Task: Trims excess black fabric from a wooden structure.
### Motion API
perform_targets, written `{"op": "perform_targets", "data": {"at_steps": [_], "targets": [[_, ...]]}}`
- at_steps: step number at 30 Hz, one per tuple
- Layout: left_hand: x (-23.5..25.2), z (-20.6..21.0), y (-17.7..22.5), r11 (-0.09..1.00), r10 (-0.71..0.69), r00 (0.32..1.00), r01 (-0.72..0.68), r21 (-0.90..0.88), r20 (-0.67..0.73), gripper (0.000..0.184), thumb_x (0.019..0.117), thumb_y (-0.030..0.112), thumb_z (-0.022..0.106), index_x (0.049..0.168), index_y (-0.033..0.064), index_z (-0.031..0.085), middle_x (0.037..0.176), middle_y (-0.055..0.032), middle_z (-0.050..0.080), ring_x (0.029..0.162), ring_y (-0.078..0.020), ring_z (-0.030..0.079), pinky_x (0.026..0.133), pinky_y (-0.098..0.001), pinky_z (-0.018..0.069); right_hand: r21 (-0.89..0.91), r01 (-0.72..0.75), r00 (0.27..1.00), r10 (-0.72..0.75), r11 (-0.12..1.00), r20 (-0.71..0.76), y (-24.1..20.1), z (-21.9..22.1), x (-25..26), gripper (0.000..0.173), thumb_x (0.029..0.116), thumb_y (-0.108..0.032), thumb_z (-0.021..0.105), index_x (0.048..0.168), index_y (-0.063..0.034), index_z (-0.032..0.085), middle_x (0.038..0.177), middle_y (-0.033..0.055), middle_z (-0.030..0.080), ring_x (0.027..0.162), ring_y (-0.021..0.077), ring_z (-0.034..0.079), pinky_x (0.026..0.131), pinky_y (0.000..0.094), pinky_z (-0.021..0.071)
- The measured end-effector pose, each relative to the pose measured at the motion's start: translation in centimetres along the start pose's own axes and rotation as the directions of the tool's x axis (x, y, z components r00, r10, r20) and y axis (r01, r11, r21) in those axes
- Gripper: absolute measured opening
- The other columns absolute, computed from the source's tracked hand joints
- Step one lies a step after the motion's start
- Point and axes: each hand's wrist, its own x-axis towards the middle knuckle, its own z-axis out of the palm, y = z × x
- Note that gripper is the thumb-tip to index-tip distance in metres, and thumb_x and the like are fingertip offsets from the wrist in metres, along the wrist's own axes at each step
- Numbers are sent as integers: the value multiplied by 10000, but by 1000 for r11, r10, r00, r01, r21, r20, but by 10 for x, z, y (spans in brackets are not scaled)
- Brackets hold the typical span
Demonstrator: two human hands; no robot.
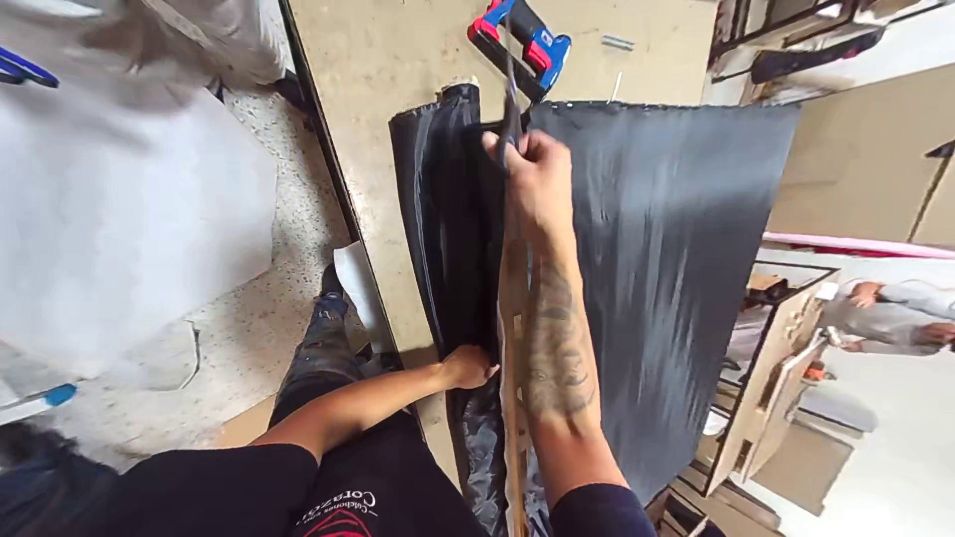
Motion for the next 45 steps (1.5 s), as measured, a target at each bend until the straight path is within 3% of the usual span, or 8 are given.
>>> {"op": "perform_targets", "data": {"at_steps": [6, 9, 11, 16, 21, 30, 36, 45], "targets": [[-37, -7, -8, 976, -129, 991, 132, -172, 31, 615, 1093, 468, 401, 1096, -67, 704, 1189, -277, 682, 1202, -398, 638, 1046, -598, 483, 118, 399, 907, -410, 909, 99, -75, 22, -89, 240, 909, -235, 771, 871, -26, 659, 822, 80, 618, 737, 173, 613, 660, 355, 536], [-100, -33, 0, 945, -63, 978, -6, -326, -200, 365, 1029, 193, 559, 1149, -136, 661, 1096, -293, 703, 1036, -340, 703, 919, -473, 569, 205, 235, 956, -264, 950, 128, -10, 60, -179, 321, 883, -330, 799, 924, -29, 697, 939, 103, 667, 880, 199, 652, 802, 380, 570], [-130, -76, 41, 727, -443, 895, 390, -566, 48, 362, 1074, 38, 458, 1407, -101, 492, 1367, -201, 594, 1255, -187, 571, 1120, -319, 416, 305, 38, 987, -84, 951, 138, 51, 76, -259, 372, 854, -391, 798, 1021, -69, 716, 1075, 90, 668, 1037, 193, 636, 915, 399, 548], [-104, -49, -53, 706, -341, 905, 69, -705, -253, 417, 1109, 242, 388, 1155, -93, 632, 902, -136, 722, 774, -212, 719, 750, -427, 632, 619, -359, 908, 414, 699, 60, 183, 83, -489, 224, 853, -241, 827, 1033, -114, 788, 1125, 2, 744, 1023, 103, 691, 900, 337, 595], [-91, 26, -16, 858, -363, 921, 271, -436, -142, 464, 1115, 383, 413, 1260, -20, 590, 1025, -116, 729, 852, -246, 740, 765, -454, 648, 972, -123, 581, 808, 202, -95, 239, 136, -722, 168, 926, -211, 723, 1008, -65, 708, 987, 1, 726, 819, 91, 662, 764, 297, 574], [-17, 206, 45, 898, -397, 797, 235, -372, -454, 551, 1063, 512, 492, 1299, 17, 549, 991, -74, 719, 779, -197, 723, 695, -412, 634, 901, 195, -464, 846, 387, -263, 439, 193, -986, 438, 1011, -314, 671, 1354, -45, 622, 1308, 85, 679, 1162, 187, 658, 986, 402, 558], [0, 277, 63, 879, -81, 826, 323, 350, -558, 431, 999, 313, 656, 1267, -23, 625, 1079, -152, 713, 915, -216, 723, 834, -427, 620, 970, 88, -416, 893, 225, -170, 549, 163, -1072, 411, 902, -246, 798, 1263, -77, 699, 1230, 30, 738, 1122, 145, 700, 996, 382, 578], [-29, 532, 176, 598, 331, 855, -517, 612, 399, 514, 975, 432, 674, 1334, 67, 646, 1348, -137, 644, 1288, -244, 598, 1100, -444, 506, 756, 574, -259, 946, 314, -196, 497, 114, -1090, 309, 883, -135, 802, 1164, -42, 715, 1109, 61, 743, 1033, 179, 695, 874, 385, 593]]}}
